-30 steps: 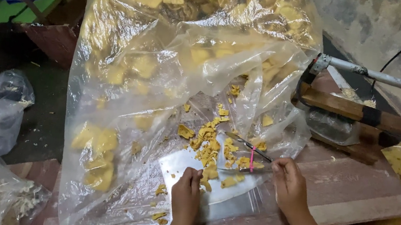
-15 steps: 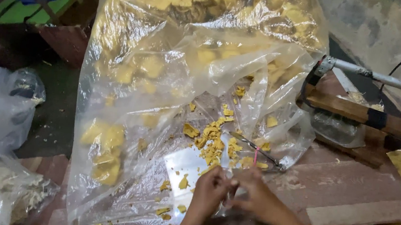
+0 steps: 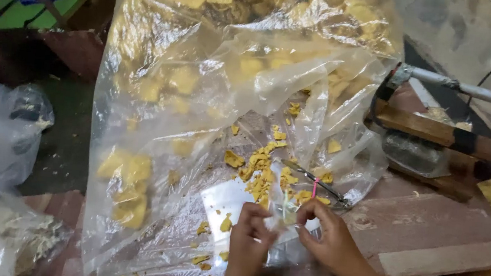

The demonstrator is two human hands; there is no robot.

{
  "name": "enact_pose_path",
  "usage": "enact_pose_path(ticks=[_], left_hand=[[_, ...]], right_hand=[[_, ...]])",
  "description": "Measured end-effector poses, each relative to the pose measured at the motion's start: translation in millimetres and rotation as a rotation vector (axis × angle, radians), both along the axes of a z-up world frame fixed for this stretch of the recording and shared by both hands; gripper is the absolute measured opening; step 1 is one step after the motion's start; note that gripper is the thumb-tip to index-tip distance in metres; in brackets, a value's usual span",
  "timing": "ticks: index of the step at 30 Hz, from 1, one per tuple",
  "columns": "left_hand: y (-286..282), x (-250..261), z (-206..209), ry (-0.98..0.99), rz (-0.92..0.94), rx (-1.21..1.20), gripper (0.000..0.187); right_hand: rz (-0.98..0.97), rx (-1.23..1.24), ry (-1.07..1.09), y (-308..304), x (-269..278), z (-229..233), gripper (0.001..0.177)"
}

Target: Manually filling small plastic bags with yellow food pieces and sealing them using a heat sealing machine.

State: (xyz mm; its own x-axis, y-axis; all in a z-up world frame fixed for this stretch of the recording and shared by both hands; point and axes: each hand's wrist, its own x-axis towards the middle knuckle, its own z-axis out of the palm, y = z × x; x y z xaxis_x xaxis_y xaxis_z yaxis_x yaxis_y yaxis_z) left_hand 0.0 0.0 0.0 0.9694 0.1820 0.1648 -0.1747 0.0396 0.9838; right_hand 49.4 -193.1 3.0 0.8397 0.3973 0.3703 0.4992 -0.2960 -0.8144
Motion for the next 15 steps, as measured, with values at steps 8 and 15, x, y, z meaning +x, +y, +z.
enact_pose_path(ticks=[8,15], left_hand=[[14.6,-14.6,-3.4,-0.350,0.037,0.768,0.044],[34.2,-22.1,26.5,-0.116,0.273,0.443,0.024]], right_hand=[[-0.087,-0.208,0.083,-17.3,17.9,28.0,0.039],[-0.208,-0.807,0.099,-14.9,61.4,-2.7,0.102]])
